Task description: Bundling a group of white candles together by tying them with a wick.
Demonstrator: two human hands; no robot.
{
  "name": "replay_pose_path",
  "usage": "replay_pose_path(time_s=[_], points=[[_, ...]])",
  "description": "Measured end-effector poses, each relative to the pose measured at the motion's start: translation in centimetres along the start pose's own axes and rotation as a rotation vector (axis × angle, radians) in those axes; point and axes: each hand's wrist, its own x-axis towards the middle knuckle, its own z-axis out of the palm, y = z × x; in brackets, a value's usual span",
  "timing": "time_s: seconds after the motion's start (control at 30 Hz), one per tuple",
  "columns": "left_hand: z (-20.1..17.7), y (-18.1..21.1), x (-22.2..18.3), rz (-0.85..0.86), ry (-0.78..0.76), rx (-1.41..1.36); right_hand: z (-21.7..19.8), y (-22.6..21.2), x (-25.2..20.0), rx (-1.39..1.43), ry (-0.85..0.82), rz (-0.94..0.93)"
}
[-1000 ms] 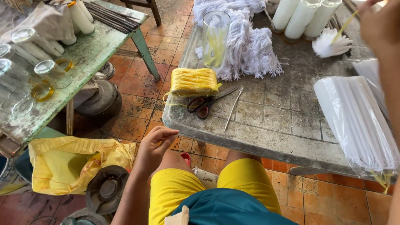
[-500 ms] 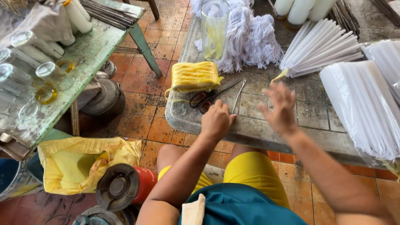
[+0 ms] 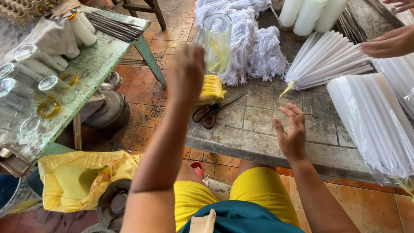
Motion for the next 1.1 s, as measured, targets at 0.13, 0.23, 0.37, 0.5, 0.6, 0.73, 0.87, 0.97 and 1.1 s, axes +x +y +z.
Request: replay_pose_path(time_s=[0.13, 0.23, 0.37, 0.5, 0.6, 0.73, 0.87, 0.97, 1.1], points=[[-1.2, -3.9, 10.0, 0.089, 0.228, 0.107, 0.3, -0.7, 0.4, -0.114, -0.139, -0.033], [3.0, -4.5, 13.8, 0.176, -0.102, 0.444, 1.3, 0.4, 0.2, -0.26, -0.227, -0.135], [7.2, -4.0, 14.6, 0.316, -0.21, 0.246, 1.7, 0.9, -1.0, -0.364, -0.414, -0.128], [6.9, -3.5, 15.0, 0.377, -0.398, 0.14, 1.9, 1.7, -0.4, -0.391, -0.524, -0.25], [5.7, -4.2, 13.0, 0.416, -0.262, -0.027, 2.4, 3.5, -0.7, -0.402, -0.515, -0.378], [0.8, -3.5, 5.3, 0.475, -0.208, -0.803, 3.4, 6.3, -2.2, -0.517, -0.447, -0.444], [3.8, -5.0, -6.6, 0.562, -0.584, -1.023, 6.2, 5.5, -2.7, -0.588, -0.182, -0.487], [6.7, -6.9, -12.2, 0.682, -0.676, -0.857, 6.3, 5.0, -3.5, -0.547, -0.329, -0.211], [3.8, -7.7, -11.4, 0.499, -0.782, -0.894, 4.8, 4.1, -2.2, -0.49, -0.397, -0.283]])
